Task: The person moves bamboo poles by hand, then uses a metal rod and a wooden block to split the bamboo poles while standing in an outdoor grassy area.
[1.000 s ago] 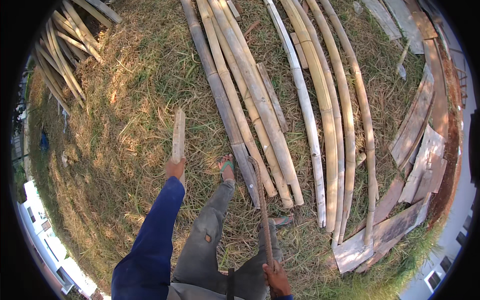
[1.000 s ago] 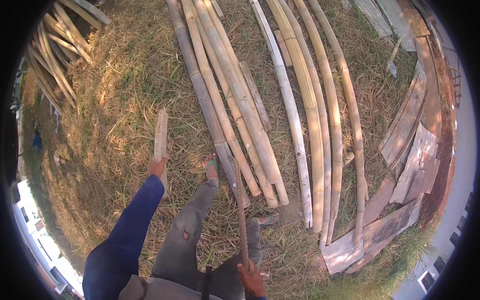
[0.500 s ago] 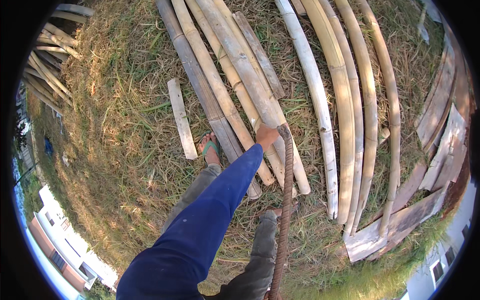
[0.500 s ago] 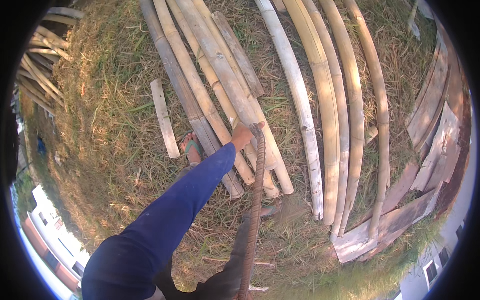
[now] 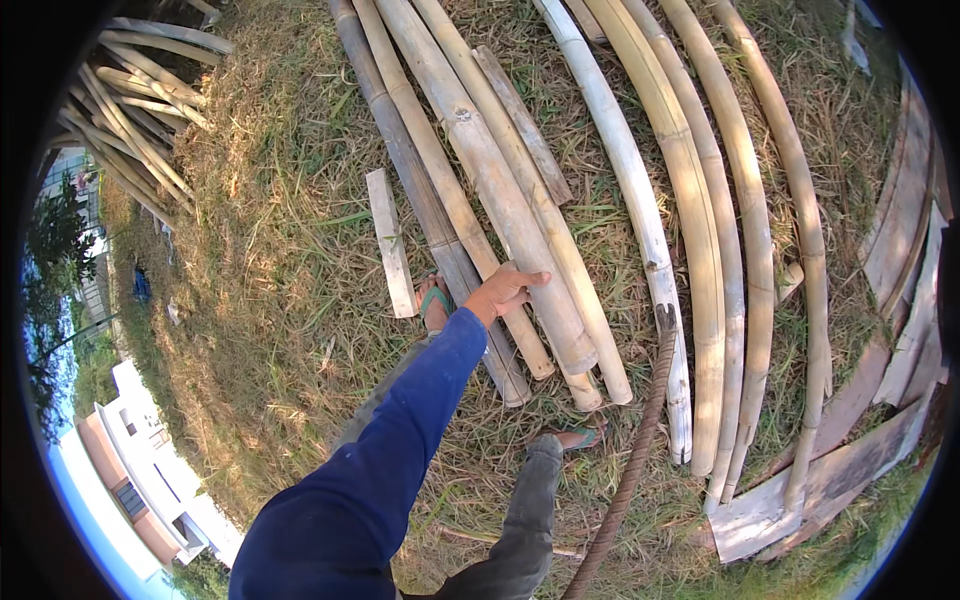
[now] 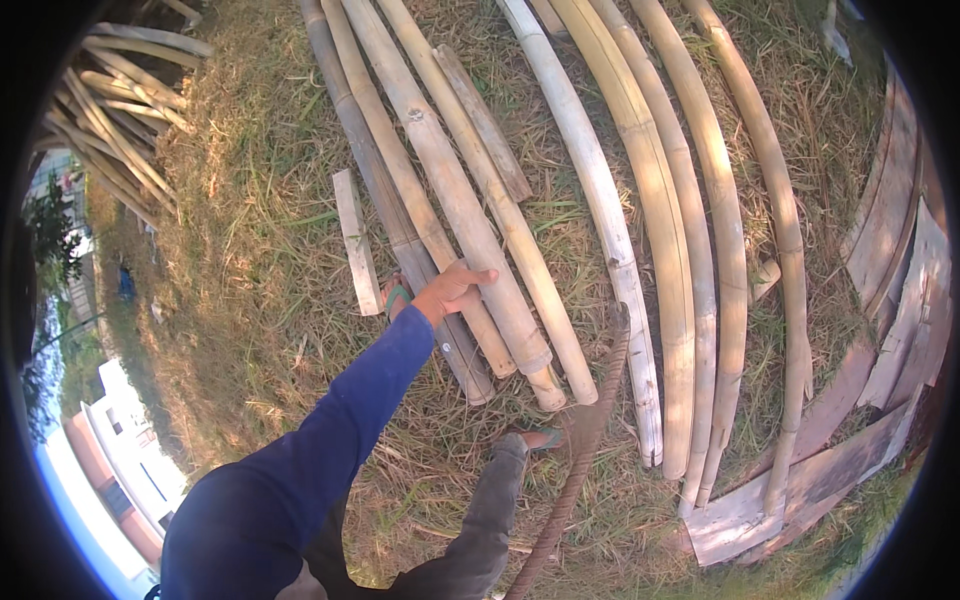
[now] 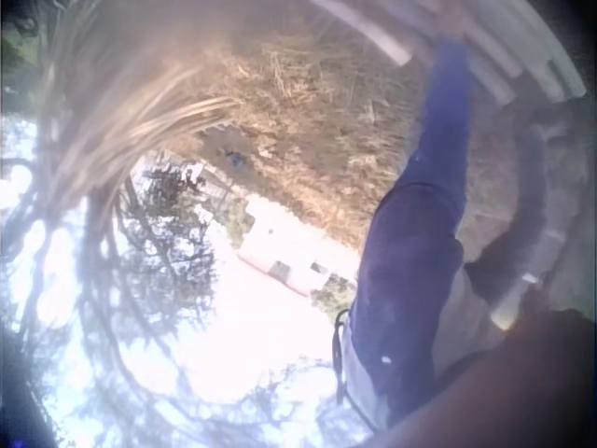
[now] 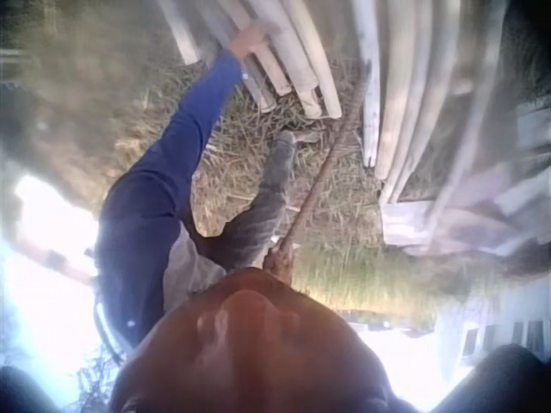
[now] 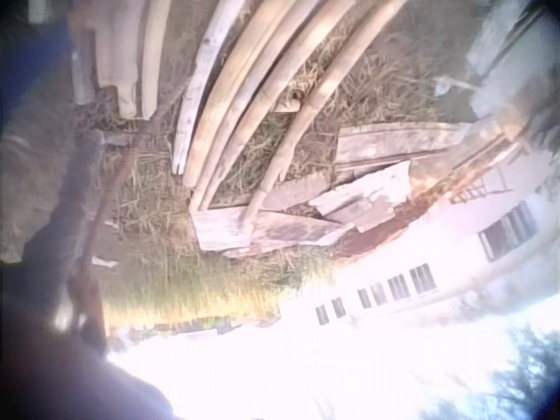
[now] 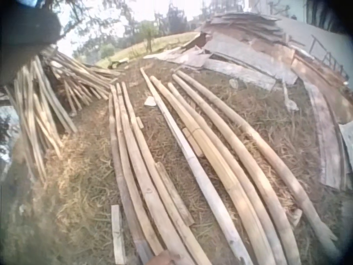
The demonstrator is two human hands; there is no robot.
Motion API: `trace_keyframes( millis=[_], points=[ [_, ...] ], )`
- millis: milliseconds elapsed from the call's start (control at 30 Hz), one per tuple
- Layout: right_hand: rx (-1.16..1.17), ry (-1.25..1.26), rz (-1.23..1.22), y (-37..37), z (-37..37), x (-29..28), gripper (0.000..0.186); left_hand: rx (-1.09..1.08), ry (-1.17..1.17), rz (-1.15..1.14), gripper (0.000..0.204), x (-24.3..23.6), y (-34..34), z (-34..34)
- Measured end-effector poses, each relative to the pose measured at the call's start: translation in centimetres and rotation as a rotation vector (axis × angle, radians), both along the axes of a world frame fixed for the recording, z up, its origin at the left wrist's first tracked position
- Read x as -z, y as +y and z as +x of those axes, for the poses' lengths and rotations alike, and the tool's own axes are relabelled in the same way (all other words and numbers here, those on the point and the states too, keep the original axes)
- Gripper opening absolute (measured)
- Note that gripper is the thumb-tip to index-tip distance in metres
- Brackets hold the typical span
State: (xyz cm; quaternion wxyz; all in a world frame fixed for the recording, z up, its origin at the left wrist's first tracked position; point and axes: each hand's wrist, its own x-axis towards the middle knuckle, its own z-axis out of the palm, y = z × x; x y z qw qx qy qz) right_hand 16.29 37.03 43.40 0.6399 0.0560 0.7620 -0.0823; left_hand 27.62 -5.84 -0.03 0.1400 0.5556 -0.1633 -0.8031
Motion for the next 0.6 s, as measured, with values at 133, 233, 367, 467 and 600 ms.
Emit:
trace_keyframes(
  millis=[133,233,367,467,600],
  points=[
    [0.310,-0.046,0.027,5.5,-0.5,0.7,0.035,0.203,-0.697,-0.120,0.088,-0.9,0.5,-4.5],
    [-0.071,0.088,-0.177,6.9,-1.1,2.1,0.036,0.242,-1.041,-0.171,0.097,2.1,0.8,-5.0],
    [0.178,0.088,0.116,-3.7,-1.3,-0.2,0.040,0.314,-1.416,-0.145,0.091,3.0,2.1,-4.8],
    [0.156,-0.026,0.205,-5.9,-2.5,2.1,0.041,0.309,-1.518,-0.207,0.083,3.0,2.8,-1.6],
    [0.192,-0.189,0.222,-7.4,-3.2,3.2,0.041,0.244,-1.541,-0.314,0.081,5.5,3.7,-1.1]
  ],
)
